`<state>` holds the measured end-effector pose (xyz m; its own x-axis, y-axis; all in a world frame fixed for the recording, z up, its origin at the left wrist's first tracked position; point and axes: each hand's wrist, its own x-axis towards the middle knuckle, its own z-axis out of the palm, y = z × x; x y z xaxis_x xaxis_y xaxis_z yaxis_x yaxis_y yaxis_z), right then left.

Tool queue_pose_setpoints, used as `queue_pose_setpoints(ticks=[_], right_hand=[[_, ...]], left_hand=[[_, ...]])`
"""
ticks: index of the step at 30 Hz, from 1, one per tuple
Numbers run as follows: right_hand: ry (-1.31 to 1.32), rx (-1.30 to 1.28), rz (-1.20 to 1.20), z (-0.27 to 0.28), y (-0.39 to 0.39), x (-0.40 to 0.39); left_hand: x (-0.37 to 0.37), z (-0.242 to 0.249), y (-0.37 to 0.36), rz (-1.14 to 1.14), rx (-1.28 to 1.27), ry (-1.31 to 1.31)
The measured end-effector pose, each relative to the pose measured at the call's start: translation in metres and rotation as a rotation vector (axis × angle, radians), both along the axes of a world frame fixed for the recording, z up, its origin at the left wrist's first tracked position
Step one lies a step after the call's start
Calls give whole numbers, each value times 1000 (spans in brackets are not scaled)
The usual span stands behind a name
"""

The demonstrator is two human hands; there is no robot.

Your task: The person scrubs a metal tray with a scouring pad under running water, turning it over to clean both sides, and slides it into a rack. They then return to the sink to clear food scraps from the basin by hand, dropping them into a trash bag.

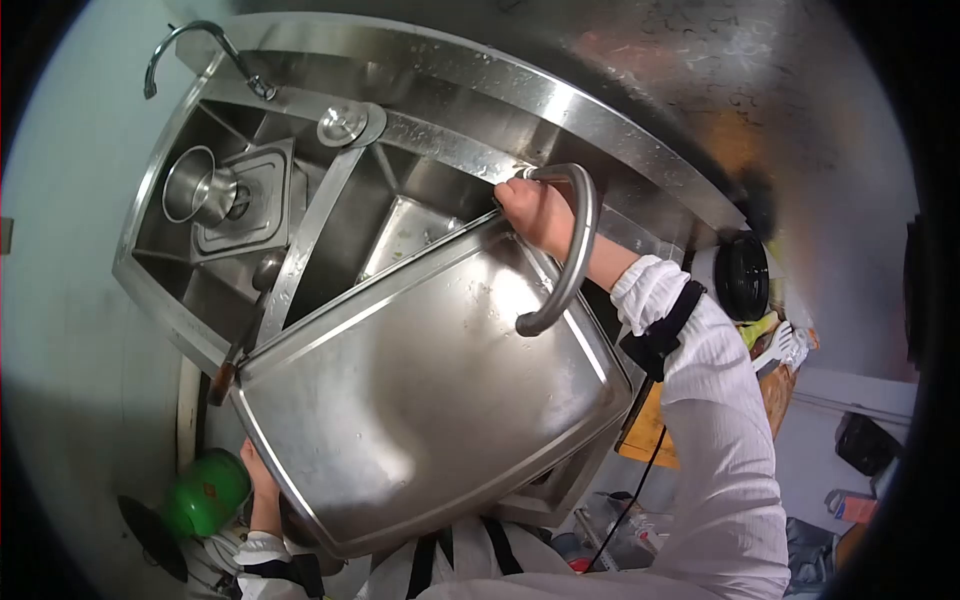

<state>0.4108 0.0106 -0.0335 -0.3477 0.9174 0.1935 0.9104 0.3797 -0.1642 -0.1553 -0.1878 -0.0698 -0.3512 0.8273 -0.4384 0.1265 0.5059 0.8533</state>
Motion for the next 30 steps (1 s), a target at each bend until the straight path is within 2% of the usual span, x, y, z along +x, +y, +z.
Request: queue_pose_setpoints(ticks=[6, 9, 11, 13, 15, 17, 19, 21, 23, 25, 27, 29, 30], right_hand=[[-182, -181, -7, 12, 29, -31], [-259, -284, -43, 12, 21, -33], [265, -188, 101, 19, -14, -15], [338, -165, 191, -1, -62, -1], [264, -150, 180, 8, -117, -10], [120, -353, 113, 25, -171, -38], [107, -296, 262, 41, -210, -64], [79, -298, 225, 27, -200, -66], [-6, -478, -34, 13, -159, -49], [52, -205, -156, 11, -160, -42], [53, -158, -177, 9, -182, -61], [-34, -220, -194, 17, -213, -84], [34, -103, -70, 21, -218, -91]], left_hand=[[0, -2, -2, 93, 6, -62], [1, 1, -1, 49, 7, -45], [-3, -4, -3, 10, 0, -26], [3, -3, -1, 111, 14, -71], [-13, -14, -4, 52, 12, -66], [-19, -13, -2, -33, 1, -41], [-14, -10, -1, -21, 16, -94], [-15, -8, -4, 57, 37, -102], [-2, 3, -5, 46, 41, -146], [-10, 4, -11, 50, 50, -178], [-29, -10, -13, 29, 52, -157], [-31, -7, -9, 17, 60, -184], [-30, -4, -10, 14, 56, -203]])
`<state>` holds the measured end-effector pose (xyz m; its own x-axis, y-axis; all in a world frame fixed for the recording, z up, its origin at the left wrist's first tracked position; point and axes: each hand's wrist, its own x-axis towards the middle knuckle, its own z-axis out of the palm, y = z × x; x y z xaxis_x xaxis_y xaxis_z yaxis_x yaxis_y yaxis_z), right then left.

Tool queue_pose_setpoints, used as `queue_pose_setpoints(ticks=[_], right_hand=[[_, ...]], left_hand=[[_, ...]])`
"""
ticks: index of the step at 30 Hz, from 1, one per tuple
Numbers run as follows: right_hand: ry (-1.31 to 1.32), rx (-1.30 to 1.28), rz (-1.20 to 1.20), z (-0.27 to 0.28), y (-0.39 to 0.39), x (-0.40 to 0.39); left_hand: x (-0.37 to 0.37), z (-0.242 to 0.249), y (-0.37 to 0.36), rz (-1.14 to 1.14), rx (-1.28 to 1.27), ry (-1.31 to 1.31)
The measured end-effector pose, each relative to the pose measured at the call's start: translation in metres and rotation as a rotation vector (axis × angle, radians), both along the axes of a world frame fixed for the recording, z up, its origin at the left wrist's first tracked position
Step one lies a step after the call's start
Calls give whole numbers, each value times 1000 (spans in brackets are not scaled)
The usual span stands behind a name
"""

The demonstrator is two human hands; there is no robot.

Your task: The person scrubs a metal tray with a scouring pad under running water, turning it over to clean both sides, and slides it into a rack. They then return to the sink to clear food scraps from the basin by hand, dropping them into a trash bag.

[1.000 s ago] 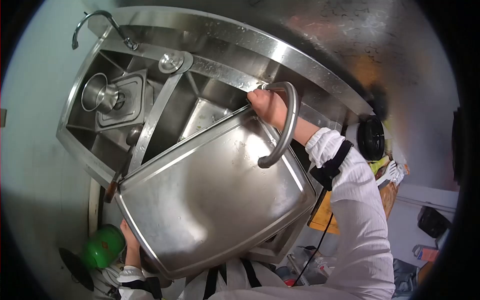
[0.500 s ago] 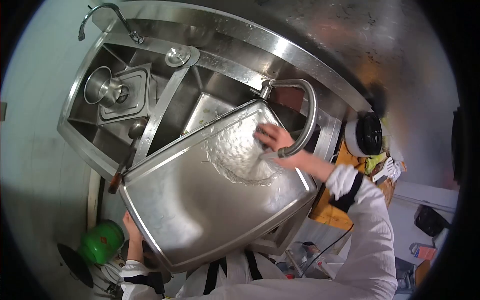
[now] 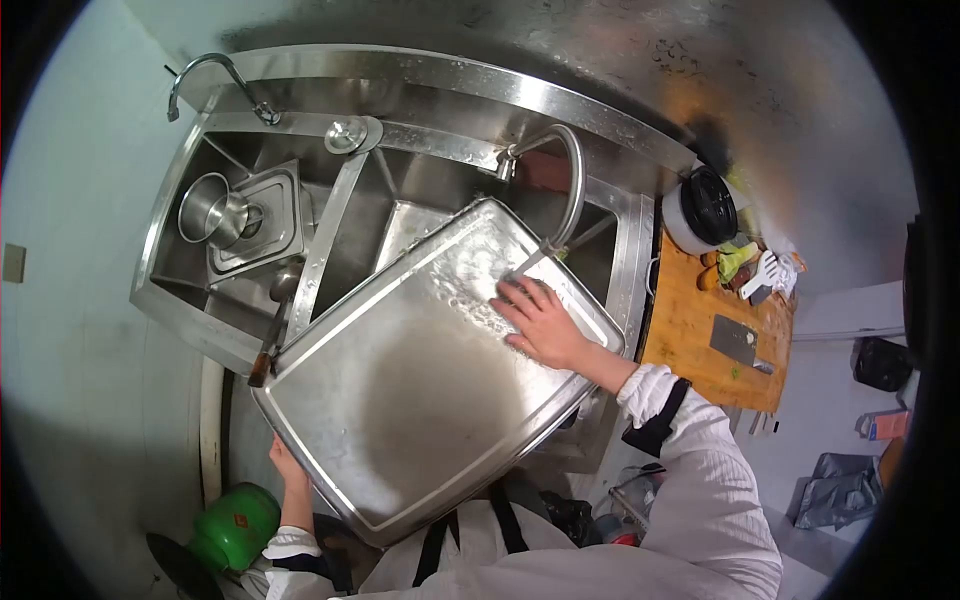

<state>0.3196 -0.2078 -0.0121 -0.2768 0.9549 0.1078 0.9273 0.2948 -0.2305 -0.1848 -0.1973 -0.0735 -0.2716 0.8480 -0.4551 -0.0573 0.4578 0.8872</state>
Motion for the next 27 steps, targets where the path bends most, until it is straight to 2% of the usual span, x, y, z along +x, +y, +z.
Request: queue_pose_setpoints(ticks=[1, 3, 4, 5, 6, 11, 13, 14, 15, 17, 19, 20, 21, 22, 23, 25, 27], right_hand=[[-4, 0, -5, 0, 6, 2], [32, -37, 149, -4, 46, 17], [14, -84, -14, -5, 61, 25], [34, 11, -113, -7, 63, 31], [13, -2, -187, -15, 56, 29], [-4, -54, -466, 2, -47, -5], [-19, -90, -603, 5, -71, -34], [-116, -170, -649, 6, -76, -57], [-3, -202, -539, 4, -81, -75], [142, -91, -202, 23, -89, -112], [73, -84, -219, 9, -76, -86], [199, -1, -314, -12, -67, -50], [239, -135, -532, 0, -52, -23], [25, 50, -668, -7, -57, -5], [156, 194, -697, -15, -56, 15], [167, 211, -732, -45, -57, 4], [302, 164, -780, -56, -65, -55]], left_hand=[[1, 1, -1, -3, -5, -17], [2, 0, -2, 9, 25, -14], [-1, -1, -2, 30, 50, -10], [-6, -7, -4, 27, 54, -6], [-13, -17, -6, 28, 85, 26], [2, -3, -7, 44, 28, -79], [-3, -12, -6, 38, 42, -60], [-7, -17, -4, 40, 58, -37], [-6, -22, -2, 33, 66, -42], [-2, -27, -4, 48, 68, -47], [8, -20, -3, 38, 57, -42], [15, -17, -3, 79, 34, -48], [17, -13, -3, 123, 9, -51], [18, -11, -3, 125, 10, -51], [19, -9, -3, 131, -4, -52], [24, -3, -1, 134, -19, -46], [29, 4, 0, 82, 109, 46]])
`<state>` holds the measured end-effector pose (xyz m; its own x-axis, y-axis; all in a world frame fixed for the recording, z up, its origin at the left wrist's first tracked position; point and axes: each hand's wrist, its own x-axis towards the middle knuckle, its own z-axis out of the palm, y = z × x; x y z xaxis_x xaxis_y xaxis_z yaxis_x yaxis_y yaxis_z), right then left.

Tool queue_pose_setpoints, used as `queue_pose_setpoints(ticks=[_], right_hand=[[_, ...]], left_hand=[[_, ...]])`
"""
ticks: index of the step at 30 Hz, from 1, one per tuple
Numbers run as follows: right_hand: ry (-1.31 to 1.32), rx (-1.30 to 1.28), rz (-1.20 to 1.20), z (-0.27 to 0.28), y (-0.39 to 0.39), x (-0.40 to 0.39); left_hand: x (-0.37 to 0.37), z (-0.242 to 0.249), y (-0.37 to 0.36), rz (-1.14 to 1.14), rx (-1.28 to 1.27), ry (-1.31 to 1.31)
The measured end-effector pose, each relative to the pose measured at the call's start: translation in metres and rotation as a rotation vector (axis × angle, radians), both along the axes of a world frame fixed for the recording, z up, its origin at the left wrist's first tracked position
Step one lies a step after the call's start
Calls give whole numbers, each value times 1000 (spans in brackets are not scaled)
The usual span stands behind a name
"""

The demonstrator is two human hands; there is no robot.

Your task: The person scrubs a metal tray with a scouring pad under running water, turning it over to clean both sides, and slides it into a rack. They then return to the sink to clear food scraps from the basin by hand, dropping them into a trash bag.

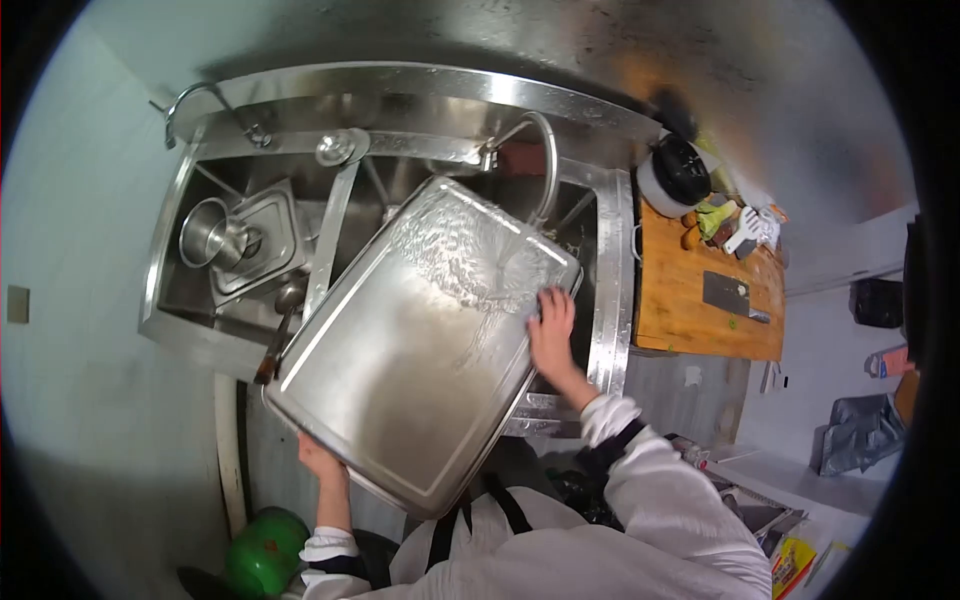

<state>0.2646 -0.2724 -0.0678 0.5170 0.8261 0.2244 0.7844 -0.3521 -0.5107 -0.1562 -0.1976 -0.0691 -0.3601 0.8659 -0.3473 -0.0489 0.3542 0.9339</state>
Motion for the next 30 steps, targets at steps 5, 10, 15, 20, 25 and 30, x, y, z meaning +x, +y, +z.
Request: queue_pose_setpoints(ticks=[5, 10, 15, 20, 25, 30], right_hand=[[230, 49, -306, 18, -27, -83], [396, 16, -335, 4, -42, -103], [374, 77, -611, -64, 30, 45], [360, -56, -459, -64, 11, -4], [400, -51, -296, -8, -36, -73], [243, -317, 524, 67, -37, -79]], left_hand=[[10, 7, 1, 59, -27, 2], [10, 6, -7, 62, -71, 44], [16, 12, -7, 54, -38, -18], [53, 27, -20, 93, -13, -9], [109, 28, -20, 190, -43, 130], [122, 9, -15, 203, -30, 118]])
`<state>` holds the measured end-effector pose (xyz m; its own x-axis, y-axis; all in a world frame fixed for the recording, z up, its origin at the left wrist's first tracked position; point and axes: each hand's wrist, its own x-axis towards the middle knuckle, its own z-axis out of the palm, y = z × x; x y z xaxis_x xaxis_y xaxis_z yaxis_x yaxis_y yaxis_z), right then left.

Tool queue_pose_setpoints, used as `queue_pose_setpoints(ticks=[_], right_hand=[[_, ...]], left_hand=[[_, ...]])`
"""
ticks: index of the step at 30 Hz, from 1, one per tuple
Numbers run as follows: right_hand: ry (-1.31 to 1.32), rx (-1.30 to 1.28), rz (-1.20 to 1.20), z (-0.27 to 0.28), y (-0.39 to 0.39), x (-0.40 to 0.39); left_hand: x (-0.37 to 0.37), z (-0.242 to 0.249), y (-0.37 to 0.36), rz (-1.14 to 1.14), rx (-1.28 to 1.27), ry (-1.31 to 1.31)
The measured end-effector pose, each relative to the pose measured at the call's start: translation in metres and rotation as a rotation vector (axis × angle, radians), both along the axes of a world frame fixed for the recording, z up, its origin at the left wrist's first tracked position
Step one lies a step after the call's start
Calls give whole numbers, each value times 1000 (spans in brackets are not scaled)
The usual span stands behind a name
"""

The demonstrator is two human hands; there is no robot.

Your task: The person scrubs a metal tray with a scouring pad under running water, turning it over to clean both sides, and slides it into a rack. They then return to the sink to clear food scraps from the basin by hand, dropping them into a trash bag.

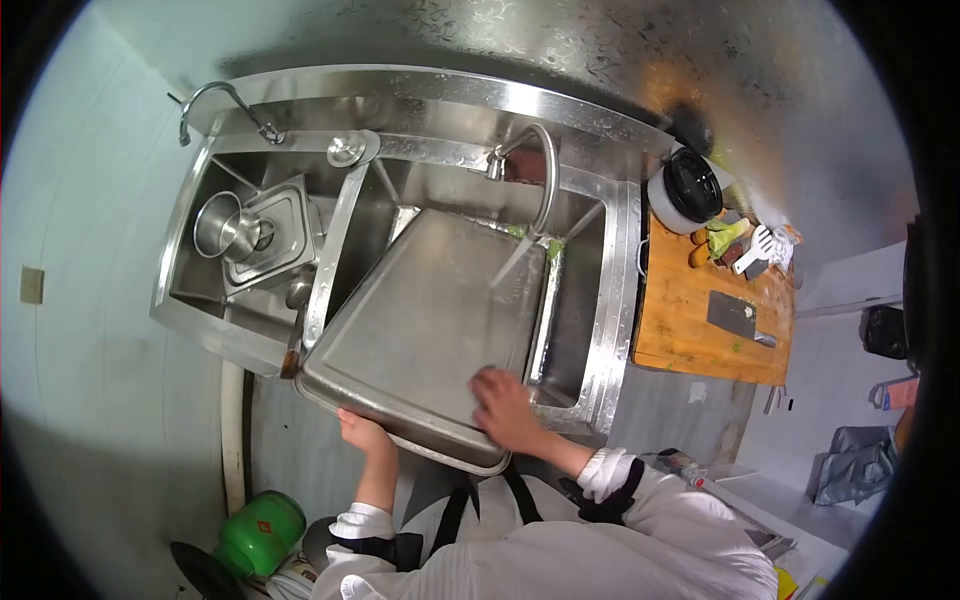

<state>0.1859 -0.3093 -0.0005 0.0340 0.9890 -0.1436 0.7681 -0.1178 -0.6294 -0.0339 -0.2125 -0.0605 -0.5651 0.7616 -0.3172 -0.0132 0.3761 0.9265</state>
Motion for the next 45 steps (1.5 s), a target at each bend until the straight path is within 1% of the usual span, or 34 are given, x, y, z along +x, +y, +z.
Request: queue_pose_setpoints(ticks=[1, 2, 4, 6, 8, 9, 10, 11, 13, 15, 16, 17, 18, 20, 22, 23, 24, 25, 26, 27, 28, 29, 30, 31, 33, 35, 37, 38, 39, 40, 42, 43, 44, 45], right_hand=[[43, -1, 187, 10, 7, -3], [50, -4, 186, 9, 17, -3], [147, 190, 427, 2, 50, 11], [20, 312, 474, -52, 104, 52], [-382, 208, 450, -137, 145, 113], [-294, 137, 229, -158, 149, 135], [-212, 64, 7, -165, 155, 146], [-198, 56, 14, -172, 156, 137], [-153, 111, 219, -144, 147, 101], [31, 132, 445, -48, 147, 51], [123, 240, 511, -24, 140, 25], [216, 353, 578, -7, 139, 5], [220, 357, 581, 5, 150, -9], [344, 434, 661, 21, 173, -22], [227, 278, 604, -5, 218, -2], [150, 373, 396, -54, 229, 11], [95, 266, 292, -69, 236, 42], [-137, 60, 274, -125, 226, 73], [-186, 12, 87, -150, 204, 99], [-239, -39, -105, -157, 181, 111], [-221, -136, -75, -138, 162, 110], [-204, -234, -48, -116, 140, 106], [-258, -87, 99, -120, 120, 96], [-92, -1, 121, -68, 108, 80], [226, 47, 295, 3, 105, 54], [464, 201, 446, 40, 122, 29], [537, 354, 563, 58, 150, 10], [488, 365, 487, 50, 166, 10], [447, 374, 414, 32, 182, 13], [344, 362, 258, 8, 196, 24], [100, 322, 10, -78, 210, 68], [-4, 257, -70, -135, 200, 93], [31, -51, -302, -143, 177, 107], [55, -156, -305, -141, 164, 115]], left_hand=[[9, 15, 6, -23, -4, 2], [15, 29, 8, -42, -9, 4], [23, 44, 10, -51, -10, 3], [28, 47, 14, -96, 8, -45], [33, 53, 13, -103, 8, -70], [37, 58, 14, -95, -10, 22], [41, 61, 18, -93, -16, 35], [42, 64, 20, -77, -21, 19], [46, 70, 18, -48, -49, 2], [50, 76, 19, -107, -49, 13], [51, 77, 19, -103, -48, 16], [55, 75, 17, -109, -29, 26], [59, 75, 13, -118, -13, 37], [67, 81, 6, -163, -11, 68], [68, 78, 3, -140, -8, 89], [69, 81, 1, -172, -12, 97], [69, 83, -1, -169, -3, 94], [69, 86, -4, -203, 9, 85], [70, 89, -6, -243, 19, 73], [74, 93, -5, -211, 56, 69], [73, 96, -7, -220, 55, 49], [72, 100, -11, -263, 23, 128], [70, 102, -15, -313, -6, 208], [66, 95, -23, -325, 2, 258], [70, 106, -28, -346, -2, 217], [75, 118, -32, -328, -6, 142], [72, 115, -33, -402, 41, 130], [66, 113, -35, -459, 72, 137], [62, 112, -37, -450, 75, 150], [59, 110, -37, -442, 24, 220], [59, 104, -33, -422, -15, 290], [59, 103, -32, -394, 14, 265], [57, 103, -30, -367, 42, 240], [55, 105, -28, -361, 39, 243]])
